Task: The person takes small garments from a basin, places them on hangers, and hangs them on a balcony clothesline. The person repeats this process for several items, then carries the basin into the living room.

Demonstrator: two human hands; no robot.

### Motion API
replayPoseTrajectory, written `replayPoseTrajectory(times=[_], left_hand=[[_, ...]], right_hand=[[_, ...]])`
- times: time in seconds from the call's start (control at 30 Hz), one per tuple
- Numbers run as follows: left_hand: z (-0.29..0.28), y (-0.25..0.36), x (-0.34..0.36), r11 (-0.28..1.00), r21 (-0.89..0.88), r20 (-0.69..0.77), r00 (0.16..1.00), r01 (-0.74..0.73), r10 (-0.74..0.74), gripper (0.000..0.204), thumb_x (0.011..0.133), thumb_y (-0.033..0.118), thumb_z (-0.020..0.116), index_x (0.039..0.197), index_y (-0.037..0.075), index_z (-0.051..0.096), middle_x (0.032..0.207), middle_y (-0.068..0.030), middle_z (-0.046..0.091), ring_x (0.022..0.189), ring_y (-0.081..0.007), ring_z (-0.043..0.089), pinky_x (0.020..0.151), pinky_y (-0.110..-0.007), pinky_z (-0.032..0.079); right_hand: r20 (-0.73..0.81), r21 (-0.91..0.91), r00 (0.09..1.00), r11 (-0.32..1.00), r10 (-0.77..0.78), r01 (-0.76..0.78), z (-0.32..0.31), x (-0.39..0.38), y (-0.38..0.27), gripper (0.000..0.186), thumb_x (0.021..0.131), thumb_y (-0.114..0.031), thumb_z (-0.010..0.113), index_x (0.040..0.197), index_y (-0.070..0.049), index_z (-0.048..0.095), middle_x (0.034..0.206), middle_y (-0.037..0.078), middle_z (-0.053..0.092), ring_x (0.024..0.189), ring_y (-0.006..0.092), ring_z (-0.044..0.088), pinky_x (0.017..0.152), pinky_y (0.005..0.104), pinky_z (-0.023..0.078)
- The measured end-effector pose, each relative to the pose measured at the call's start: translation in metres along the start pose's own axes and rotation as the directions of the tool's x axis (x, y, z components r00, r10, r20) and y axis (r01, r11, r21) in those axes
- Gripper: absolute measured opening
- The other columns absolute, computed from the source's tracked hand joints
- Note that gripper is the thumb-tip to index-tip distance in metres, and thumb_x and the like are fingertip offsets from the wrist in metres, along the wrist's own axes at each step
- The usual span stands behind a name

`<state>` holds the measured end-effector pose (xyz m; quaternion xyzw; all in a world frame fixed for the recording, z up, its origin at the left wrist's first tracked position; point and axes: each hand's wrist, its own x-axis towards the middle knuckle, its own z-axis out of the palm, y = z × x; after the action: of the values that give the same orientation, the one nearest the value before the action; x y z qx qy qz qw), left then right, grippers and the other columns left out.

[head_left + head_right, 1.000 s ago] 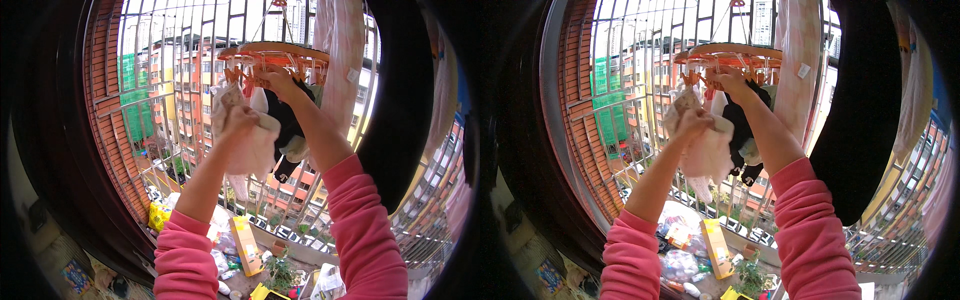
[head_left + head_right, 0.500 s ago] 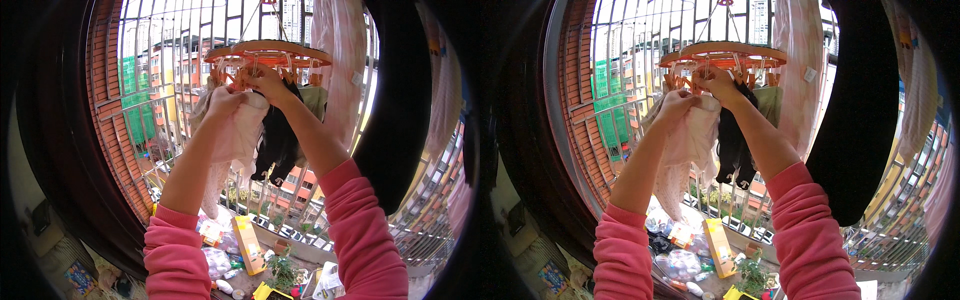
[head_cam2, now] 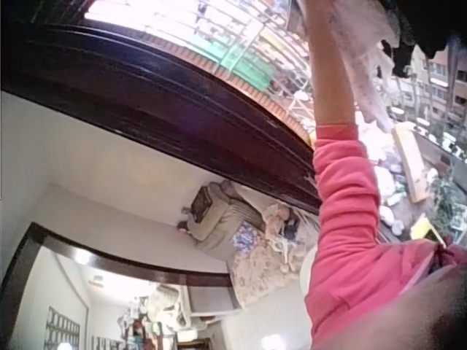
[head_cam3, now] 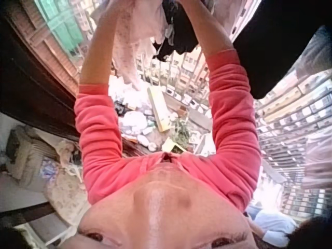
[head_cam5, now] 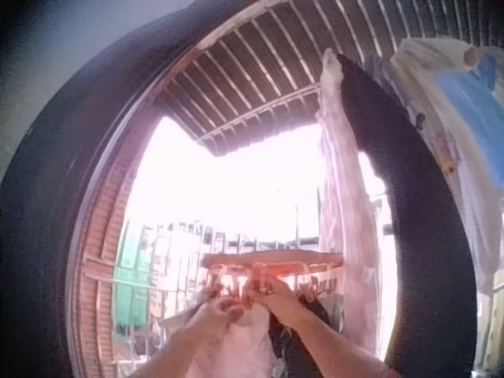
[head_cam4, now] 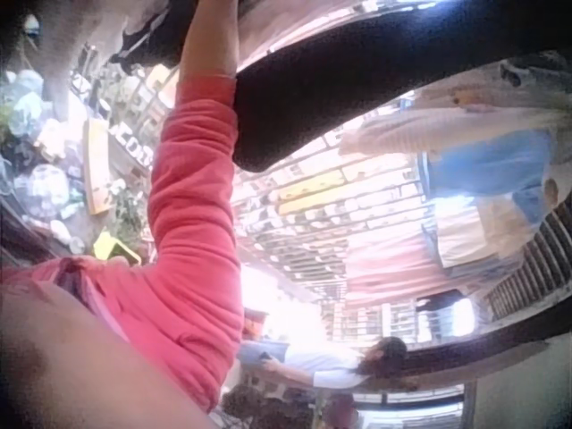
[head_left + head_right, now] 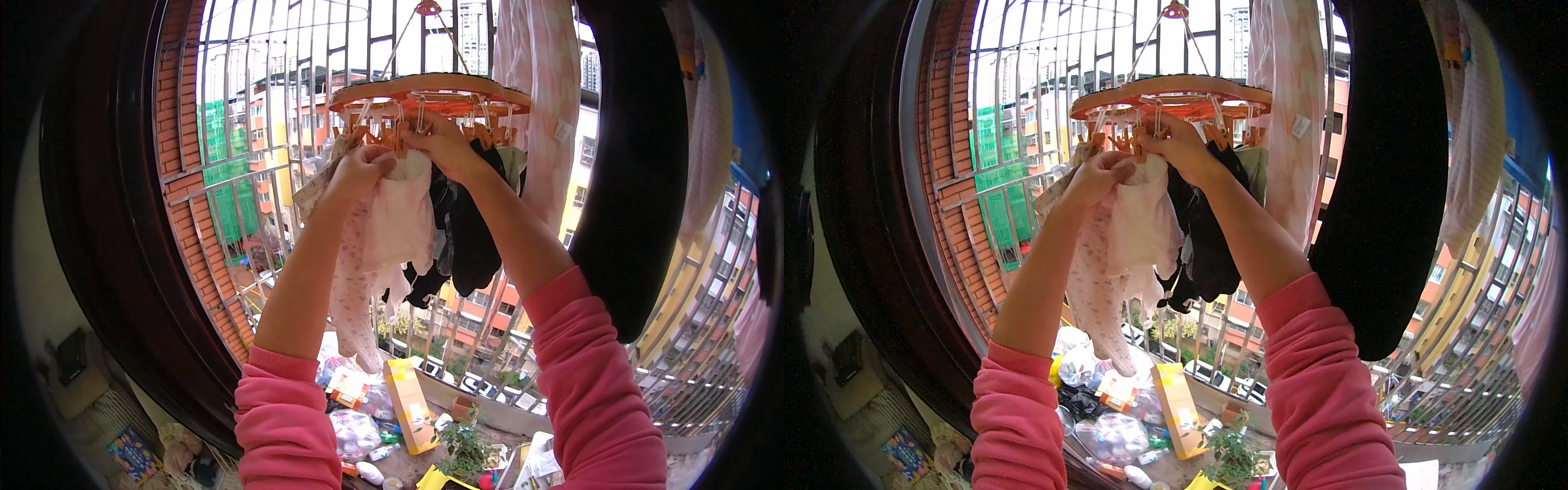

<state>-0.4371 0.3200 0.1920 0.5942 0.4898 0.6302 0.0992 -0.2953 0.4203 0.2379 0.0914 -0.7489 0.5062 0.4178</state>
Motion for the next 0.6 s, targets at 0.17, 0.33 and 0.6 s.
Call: replayPoseTrajectory(times=[0.17, 0.33, 0.6], left_hand=[[0.007, 0.014, -0.014, 1.0, 0.009, -0.036, 0.999, 0.03, -0.03, 0.023, 0.081, 0.019, 0.064, 0.097, 0.003, 0.059, 0.077, -0.001, 0.059, 0.06, -0.0061, 0.051, 0.05, -0.021, 0.042], [0.021, 0.015, -0.008, 0.988, -0.084, -0.16, 0.98, -0.132, 0.118, 0.019, 0.082, 0.017, 0.061, 0.09, 0.0, 0.057, 0.07, -0.0031, 0.057, 0.047, -0.0061, 0.046, 0.04, -0.022, 0.036], [0.032, 0.003, 0.0, 0.993, 0.001, -0.269, 0.956, -0.119, 0.115, 0.03, 0.084, 0.022, 0.058, 0.104, -0.001, 0.054, 0.086, -0.0048, 0.06, 0.068, -0.0109, 0.055, 0.058, -0.024, 0.044]], right_hand=[[0.011, -0.057, 0.996, 0.994, 0.092, -0.092, -0.004, -0.006, -0.007, 0.024, 0.08, -0.007, 0.062, 0.103, -0.006, 0.058, 0.085, 0.0, 0.057, 0.074, 0.0086, 0.053, 0.062, 0.0211, 0.043], [0.005, -0.026, 0.998, 0.998, 0.063, -0.063, -0.005, -0.008, -0.011, 0.022, 0.081, -0.009, 0.062, 0.102, -0.006, 0.058, 0.087, 0.001, 0.057, 0.075, 0.0091, 0.054, 0.062, 0.0223, 0.044], [-0.003, -0.154, 0.997, 0.985, 0.073, -0.072, -0.012, -0.014, 0.007, 0.029, 0.081, -0.023, 0.064, 0.104, -0.007, 0.058, 0.085, -0.001, 0.058, 0.076, 0.009, 0.053, 0.067, 0.0248, 0.042]])
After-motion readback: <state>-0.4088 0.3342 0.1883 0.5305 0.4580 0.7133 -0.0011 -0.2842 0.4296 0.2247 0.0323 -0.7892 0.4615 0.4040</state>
